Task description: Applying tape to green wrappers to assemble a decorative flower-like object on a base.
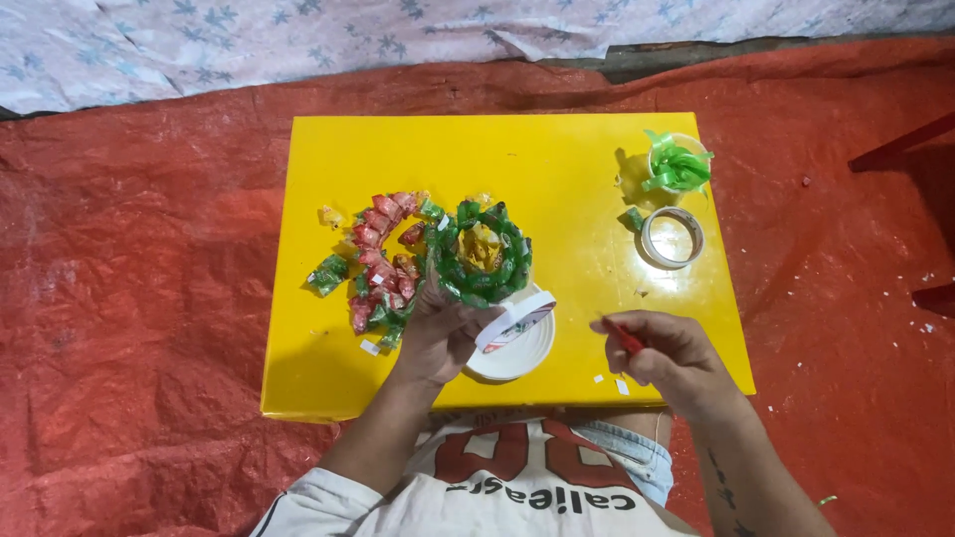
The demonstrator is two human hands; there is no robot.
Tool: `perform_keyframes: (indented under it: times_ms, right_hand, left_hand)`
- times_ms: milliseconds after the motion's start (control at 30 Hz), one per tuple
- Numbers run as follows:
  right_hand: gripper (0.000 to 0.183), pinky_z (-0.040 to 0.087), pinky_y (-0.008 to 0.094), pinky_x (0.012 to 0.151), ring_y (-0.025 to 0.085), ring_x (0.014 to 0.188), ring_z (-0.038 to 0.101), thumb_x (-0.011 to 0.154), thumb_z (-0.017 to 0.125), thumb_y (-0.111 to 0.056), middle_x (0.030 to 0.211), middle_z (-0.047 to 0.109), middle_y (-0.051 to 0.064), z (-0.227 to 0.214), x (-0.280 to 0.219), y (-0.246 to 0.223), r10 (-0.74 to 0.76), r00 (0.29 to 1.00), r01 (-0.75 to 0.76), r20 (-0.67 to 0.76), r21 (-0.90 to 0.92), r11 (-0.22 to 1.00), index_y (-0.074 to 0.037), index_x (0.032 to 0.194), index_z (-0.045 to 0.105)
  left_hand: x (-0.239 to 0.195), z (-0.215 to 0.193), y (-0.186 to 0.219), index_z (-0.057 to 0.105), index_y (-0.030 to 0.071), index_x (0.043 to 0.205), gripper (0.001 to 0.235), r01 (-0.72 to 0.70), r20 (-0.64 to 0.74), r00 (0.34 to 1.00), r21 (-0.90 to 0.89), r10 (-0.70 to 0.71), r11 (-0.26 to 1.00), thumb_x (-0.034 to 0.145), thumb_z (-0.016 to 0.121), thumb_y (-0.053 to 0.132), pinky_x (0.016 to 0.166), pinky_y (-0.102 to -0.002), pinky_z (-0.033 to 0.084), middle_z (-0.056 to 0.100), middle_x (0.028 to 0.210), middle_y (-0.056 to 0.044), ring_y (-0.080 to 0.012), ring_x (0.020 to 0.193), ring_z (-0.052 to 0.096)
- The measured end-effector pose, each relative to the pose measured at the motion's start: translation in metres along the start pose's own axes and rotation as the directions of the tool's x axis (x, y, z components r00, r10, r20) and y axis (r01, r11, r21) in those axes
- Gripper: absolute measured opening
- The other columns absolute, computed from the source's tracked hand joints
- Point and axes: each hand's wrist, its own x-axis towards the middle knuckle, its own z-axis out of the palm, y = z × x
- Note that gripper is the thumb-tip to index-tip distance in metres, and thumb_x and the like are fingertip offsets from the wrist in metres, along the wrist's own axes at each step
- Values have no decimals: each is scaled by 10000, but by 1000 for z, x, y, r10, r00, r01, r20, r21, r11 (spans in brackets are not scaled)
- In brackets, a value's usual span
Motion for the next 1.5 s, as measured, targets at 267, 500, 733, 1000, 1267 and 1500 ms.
perform_keyframes:
  times_ms: [267,500,733,1000,1267,1500]
  right_hand:
    - [377,658,417,671,412,805,768,731,857,-80,910,762,246,27,16,-56,-68,981,-59,-179,-619,783,-3,1087,757]
    - [343,650,484,705,474,904,755,699,907,-59,982,757,267,58,41,-100,-62,993,-64,-99,-903,424,-1,1022,809]
    - [271,650,449,685,431,877,769,770,877,-130,949,772,240,72,57,-113,-74,997,0,-23,-954,299,-25,1013,821]
    - [279,652,402,703,390,890,777,809,857,-206,961,782,205,76,63,-115,-5,1000,-16,-17,-978,210,-54,1040,821]
    - [256,653,365,712,343,876,791,840,803,-241,940,783,180,68,81,-108,171,980,-123,-101,-984,126,-84,1041,818]
    - [241,648,331,688,336,831,787,820,808,-201,910,772,183,54,88,-88,203,965,-189,-167,-978,94,-77,1025,820]
  left_hand:
    - [-5,-3,-11,739,98,1111,337,-175,-66,975,371,214,912,844,724,-108,965,-493,604,773,1113,-181,-313,1078,735]
    - [-9,-2,-19,738,55,1084,292,-201,-98,934,649,343,734,833,772,-89,972,-455,605,784,1053,-163,-280,1040,750]
    - [-10,-4,-22,748,48,1084,287,-210,-95,910,734,404,646,830,780,-84,975,-454,600,789,1043,-155,-300,1028,755]
    - [-8,6,-27,764,62,1008,239,-257,-39,893,774,448,579,811,807,-66,825,-365,639,798,959,-137,-255,854,779]
    - [-1,3,-46,744,77,1018,228,-249,-70,902,722,427,645,847,766,-73,740,-351,641,793,909,-151,-202,810,748]
    - [0,-25,-56,651,121,846,168,83,-366,887,726,281,682,877,788,29,858,-392,613,743,902,-124,-221,858,701]
